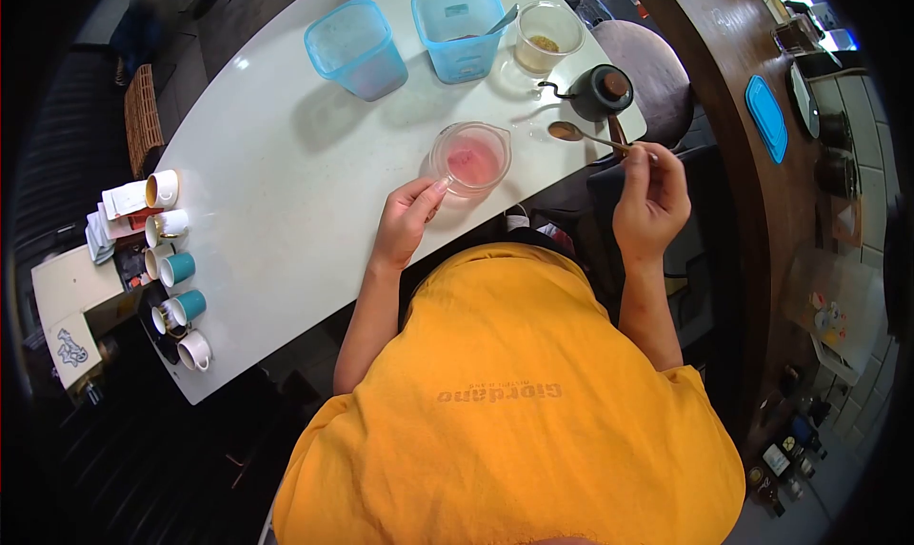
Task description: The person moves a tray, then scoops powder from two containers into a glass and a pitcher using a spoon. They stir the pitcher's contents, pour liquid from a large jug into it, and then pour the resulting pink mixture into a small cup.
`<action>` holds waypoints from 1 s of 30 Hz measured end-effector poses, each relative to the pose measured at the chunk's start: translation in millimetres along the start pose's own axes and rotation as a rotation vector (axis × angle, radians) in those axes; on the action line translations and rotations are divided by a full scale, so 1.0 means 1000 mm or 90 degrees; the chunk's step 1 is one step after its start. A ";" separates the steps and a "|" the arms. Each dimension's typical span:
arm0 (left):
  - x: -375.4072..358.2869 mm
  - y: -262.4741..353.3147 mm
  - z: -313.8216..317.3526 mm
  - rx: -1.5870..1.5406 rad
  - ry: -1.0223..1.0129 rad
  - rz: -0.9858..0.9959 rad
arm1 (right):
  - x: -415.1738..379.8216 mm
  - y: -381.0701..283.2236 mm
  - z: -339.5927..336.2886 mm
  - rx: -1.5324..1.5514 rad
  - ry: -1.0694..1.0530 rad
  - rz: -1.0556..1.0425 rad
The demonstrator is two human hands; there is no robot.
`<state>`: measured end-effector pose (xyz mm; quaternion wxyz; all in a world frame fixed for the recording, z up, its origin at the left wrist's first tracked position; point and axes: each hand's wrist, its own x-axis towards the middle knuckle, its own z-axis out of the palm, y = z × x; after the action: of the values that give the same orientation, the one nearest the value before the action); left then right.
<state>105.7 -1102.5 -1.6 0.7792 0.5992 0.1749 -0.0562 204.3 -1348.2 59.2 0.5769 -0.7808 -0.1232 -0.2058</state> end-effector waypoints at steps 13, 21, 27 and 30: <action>-0.006 0.000 0.035 -0.025 0.019 -0.004 | 0.010 -0.002 0.030 -0.028 -0.258 -0.270; -0.005 0.000 0.043 -0.012 0.035 0.021 | 0.012 0.007 0.038 -0.119 -0.307 -0.311; -0.004 0.002 0.045 -0.016 0.040 0.033 | 0.012 0.008 0.041 -0.122 -0.315 -0.308; -0.004 0.003 0.045 -0.010 0.046 0.034 | 0.011 0.009 0.045 -0.095 -0.328 -0.284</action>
<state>111.9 -1145.4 12.4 0.7783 0.5993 0.1872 -0.0128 225.7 -1309.0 45.4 0.4088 -0.8010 -0.4173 -0.1312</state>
